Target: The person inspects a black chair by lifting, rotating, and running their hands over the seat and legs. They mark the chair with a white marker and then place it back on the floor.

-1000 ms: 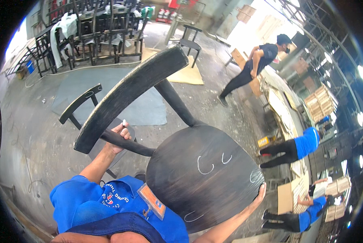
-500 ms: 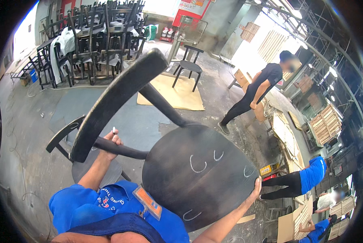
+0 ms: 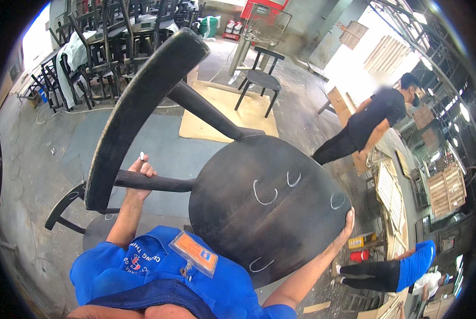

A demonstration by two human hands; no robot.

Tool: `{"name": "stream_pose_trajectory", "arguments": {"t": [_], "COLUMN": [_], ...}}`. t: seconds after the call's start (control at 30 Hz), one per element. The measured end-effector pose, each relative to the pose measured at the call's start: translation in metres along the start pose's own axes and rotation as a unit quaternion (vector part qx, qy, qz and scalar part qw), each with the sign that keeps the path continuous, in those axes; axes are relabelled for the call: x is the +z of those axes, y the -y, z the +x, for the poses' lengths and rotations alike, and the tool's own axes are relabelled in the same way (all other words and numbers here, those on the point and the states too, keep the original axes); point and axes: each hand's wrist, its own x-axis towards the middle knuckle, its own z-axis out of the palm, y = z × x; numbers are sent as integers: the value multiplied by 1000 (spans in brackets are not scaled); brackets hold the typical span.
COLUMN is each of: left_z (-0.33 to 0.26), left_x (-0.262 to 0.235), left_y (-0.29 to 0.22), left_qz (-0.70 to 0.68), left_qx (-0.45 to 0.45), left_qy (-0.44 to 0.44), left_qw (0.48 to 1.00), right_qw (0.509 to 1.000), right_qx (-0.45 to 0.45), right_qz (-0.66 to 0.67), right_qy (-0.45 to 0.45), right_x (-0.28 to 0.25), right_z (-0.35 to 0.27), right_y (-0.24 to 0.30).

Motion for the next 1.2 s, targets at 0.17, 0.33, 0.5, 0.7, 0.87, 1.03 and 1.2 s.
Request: {"name": "stream_pose_trajectory", "arguments": {"t": [0.17, 0.33, 0.5, 0.7, 0.87, 1.03, 1.2], "left_z": [78, 111, 182, 375, 558, 753, 911], "left_x": [-7, -6, -22, -23, 7, 35, 8], "left_y": [20, 16, 6, -34, -86, -89, -65], "left_qz": [-1, 40, 47, 98, 152, 216, 275], "left_qx": [93, 207, 273, 313, 333, 345, 348], "left_qy": [-77, -36, -27, -76, 0, -114, -75], "left_qw": [993, 977, 960, 942, 931, 906, 893], "right_qw": [973, 941, 911, 917, 930, 950, 933], "right_qx": [27, 70, 83, 60, 157, 202, 288], "right_qz": [33, 54, 3, 48, 116, 103, 145], "right_qy": [229, 326, 403, 391, 312, 217, 161], "right_x": [118, 245, 380, 520, 578, 604, 640], "right_z": [140, 244, 334, 416, 477, 532, 593], "right_y": [-44, -114, -193, -278, -319, -374, -481]}}
